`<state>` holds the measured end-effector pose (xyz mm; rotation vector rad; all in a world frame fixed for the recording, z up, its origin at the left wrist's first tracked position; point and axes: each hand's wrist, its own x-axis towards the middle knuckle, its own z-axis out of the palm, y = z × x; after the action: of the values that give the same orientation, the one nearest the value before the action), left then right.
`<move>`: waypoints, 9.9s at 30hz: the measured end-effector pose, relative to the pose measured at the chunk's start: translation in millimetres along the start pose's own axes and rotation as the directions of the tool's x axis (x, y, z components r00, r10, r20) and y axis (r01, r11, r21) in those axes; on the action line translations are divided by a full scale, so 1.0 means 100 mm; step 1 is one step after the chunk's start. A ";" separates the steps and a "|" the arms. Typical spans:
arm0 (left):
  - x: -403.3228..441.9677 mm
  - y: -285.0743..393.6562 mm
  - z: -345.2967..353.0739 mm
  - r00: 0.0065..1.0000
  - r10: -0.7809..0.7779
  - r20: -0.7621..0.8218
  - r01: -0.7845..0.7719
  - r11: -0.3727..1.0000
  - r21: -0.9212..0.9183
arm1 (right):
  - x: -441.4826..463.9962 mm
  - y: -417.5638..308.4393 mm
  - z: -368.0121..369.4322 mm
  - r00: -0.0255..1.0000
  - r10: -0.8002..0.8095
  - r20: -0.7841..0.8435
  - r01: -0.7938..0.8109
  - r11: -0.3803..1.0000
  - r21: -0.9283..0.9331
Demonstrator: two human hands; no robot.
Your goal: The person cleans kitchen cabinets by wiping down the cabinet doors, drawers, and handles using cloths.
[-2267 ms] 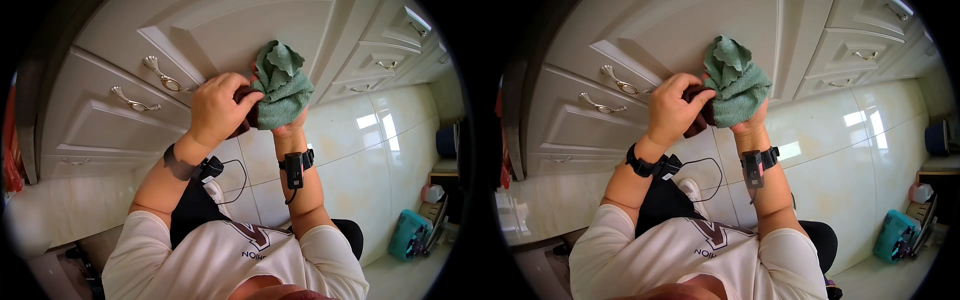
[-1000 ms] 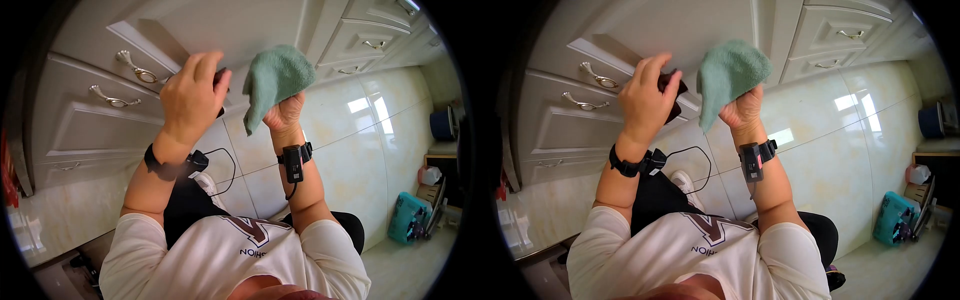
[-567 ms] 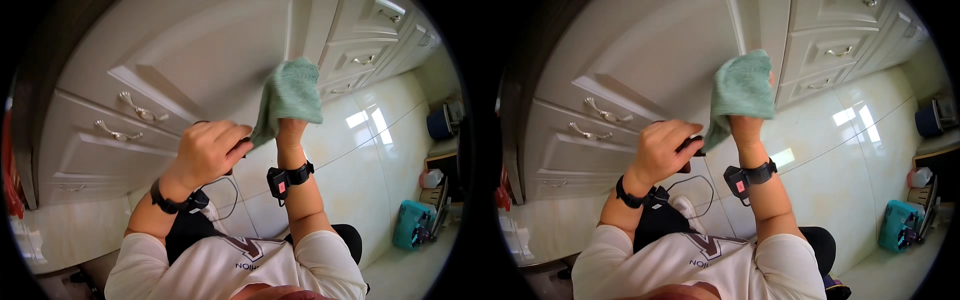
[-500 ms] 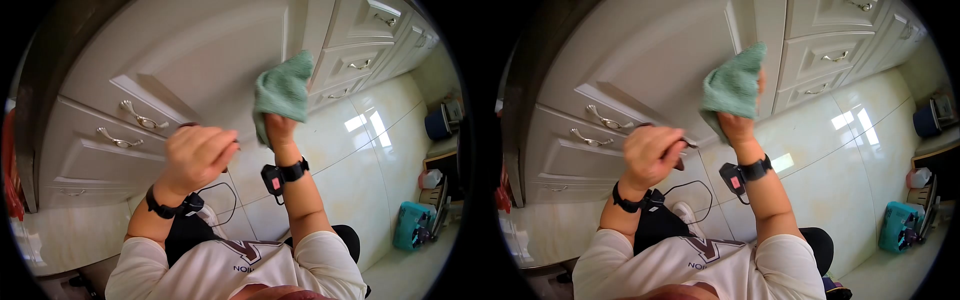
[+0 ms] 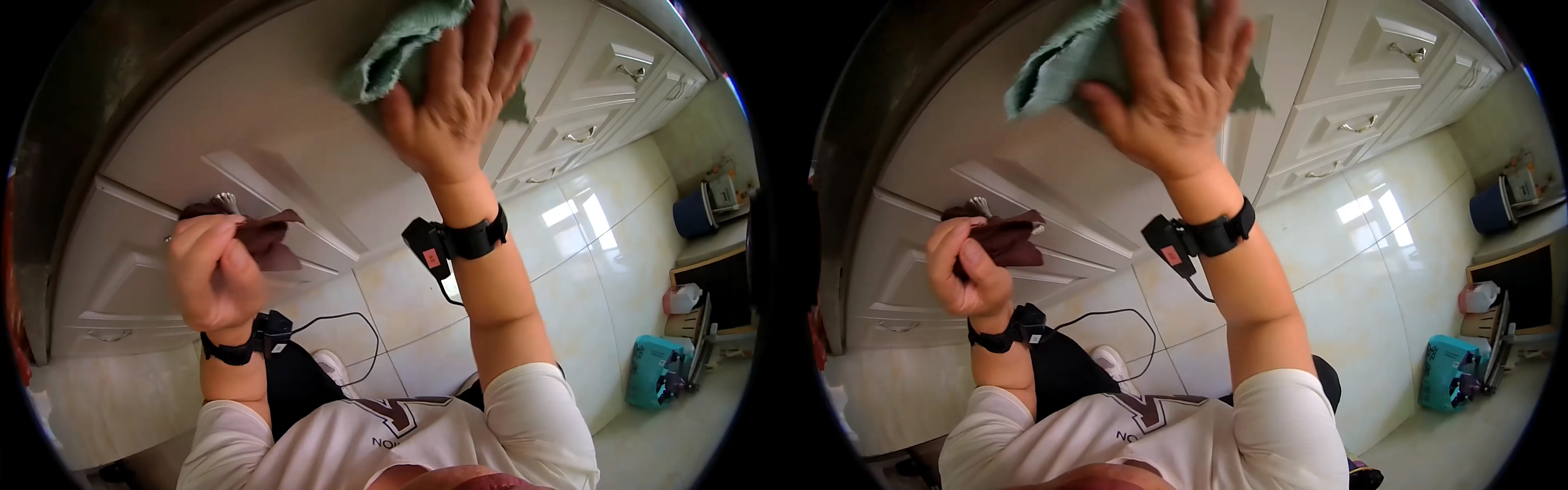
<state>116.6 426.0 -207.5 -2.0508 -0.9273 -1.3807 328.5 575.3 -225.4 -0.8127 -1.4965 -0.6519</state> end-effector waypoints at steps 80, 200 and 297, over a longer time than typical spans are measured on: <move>-0.19 -0.18 0.12 0.987 0.158 0.034 -0.155 0.868 0.471 | -3.21 0.44 0.34 -0.235 0.966 0.109 -0.778 -0.254 0.574; -2.06 -0.16 0.65 0.249 0.154 0.956 0.450 0.856 -0.255 | -2.61 0.40 0.19 -0.031 0.973 0.231 -0.811 -0.159 0.563; 0.00 0.07 1.08 0.918 0.375 0.133 -0.393 0.804 0.446 | -0.80 1.88 -0.21 0.711 0.693 -0.117 -0.658 0.715 0.234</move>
<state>186.4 498.8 -247.5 -1.7660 -0.7140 -0.8068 492.5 661.0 -314.8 -1.0459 -0.9414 -0.0285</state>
